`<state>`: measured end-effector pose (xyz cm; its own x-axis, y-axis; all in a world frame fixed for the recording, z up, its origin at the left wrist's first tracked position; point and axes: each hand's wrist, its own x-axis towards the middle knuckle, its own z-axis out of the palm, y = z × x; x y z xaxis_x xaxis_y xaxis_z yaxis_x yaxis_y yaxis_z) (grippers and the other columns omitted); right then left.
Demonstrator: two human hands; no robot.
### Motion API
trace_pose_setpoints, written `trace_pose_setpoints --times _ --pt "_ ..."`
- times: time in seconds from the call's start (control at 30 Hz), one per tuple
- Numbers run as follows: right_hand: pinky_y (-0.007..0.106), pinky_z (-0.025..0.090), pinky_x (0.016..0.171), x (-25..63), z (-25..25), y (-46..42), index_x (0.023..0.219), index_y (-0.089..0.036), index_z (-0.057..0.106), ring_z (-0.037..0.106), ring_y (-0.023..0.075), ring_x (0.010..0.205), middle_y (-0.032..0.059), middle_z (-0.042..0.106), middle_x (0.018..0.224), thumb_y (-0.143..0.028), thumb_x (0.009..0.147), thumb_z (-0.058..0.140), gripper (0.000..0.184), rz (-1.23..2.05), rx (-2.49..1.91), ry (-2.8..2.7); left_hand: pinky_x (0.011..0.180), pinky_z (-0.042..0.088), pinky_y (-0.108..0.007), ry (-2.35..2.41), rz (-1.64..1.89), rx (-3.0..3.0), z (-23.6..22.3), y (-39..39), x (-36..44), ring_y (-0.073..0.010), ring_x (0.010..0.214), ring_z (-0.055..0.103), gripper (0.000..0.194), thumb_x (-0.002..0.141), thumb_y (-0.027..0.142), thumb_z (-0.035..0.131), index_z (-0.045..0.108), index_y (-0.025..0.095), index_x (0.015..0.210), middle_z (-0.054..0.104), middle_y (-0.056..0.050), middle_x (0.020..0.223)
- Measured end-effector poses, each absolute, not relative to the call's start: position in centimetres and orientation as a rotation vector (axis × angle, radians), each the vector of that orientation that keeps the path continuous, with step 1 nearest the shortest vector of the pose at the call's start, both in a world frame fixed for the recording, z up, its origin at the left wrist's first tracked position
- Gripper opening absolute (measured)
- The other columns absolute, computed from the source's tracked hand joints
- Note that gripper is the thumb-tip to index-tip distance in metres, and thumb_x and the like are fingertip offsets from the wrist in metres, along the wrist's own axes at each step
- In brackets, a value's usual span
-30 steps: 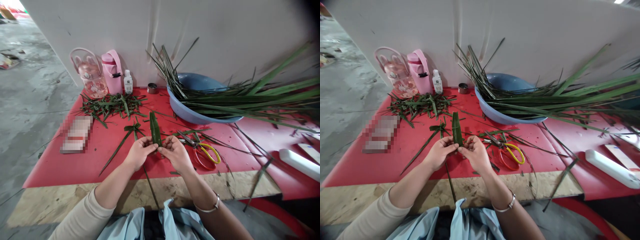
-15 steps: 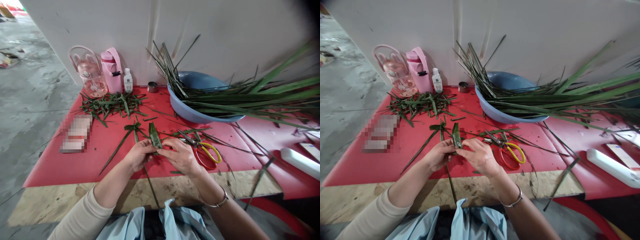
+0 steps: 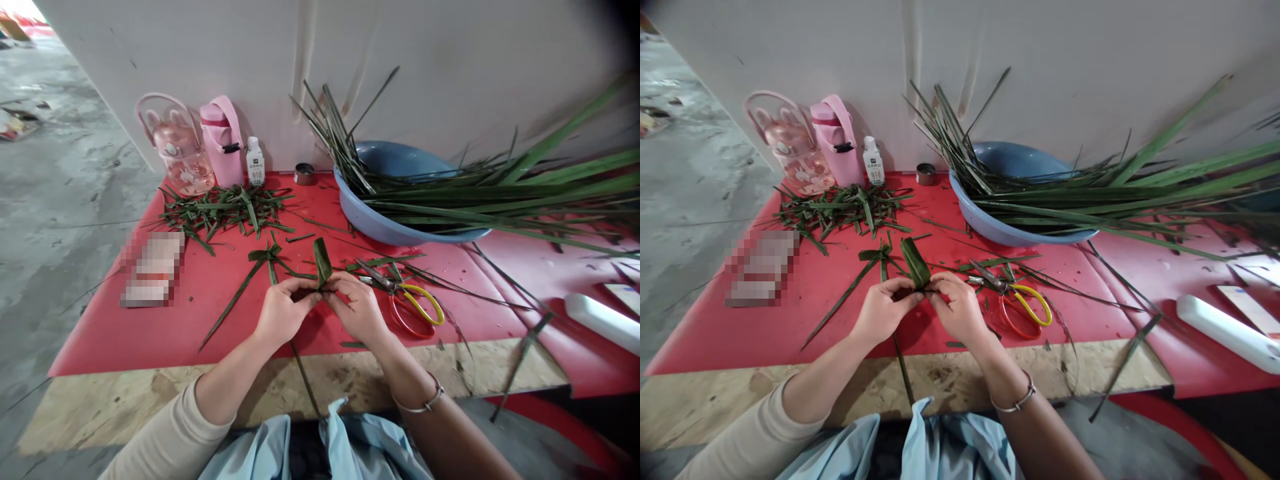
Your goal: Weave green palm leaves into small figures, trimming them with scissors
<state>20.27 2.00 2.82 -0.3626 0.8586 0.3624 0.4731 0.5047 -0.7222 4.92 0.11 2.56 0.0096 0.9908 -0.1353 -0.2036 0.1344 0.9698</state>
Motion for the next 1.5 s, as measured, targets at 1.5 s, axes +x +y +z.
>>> trace_pose_setpoints --times 1.5 --pt "0.028 0.043 0.065 33.1 3.0 1.6 0.123 -0.016 0.047 0.061 0.0206 0.075 0.0075 0.065 0.086 -0.030 0.073 0.057 0.052 0.458 -1.993 -1.879 0.047 0.045 -0.011 0.906 1.336 0.296 5.9 0.4 5.0 -0.0050 0.053 0.059 0.016 0.055 0.015 0.073 0.062 0.014 0.067 0.061 0.003 0.056"
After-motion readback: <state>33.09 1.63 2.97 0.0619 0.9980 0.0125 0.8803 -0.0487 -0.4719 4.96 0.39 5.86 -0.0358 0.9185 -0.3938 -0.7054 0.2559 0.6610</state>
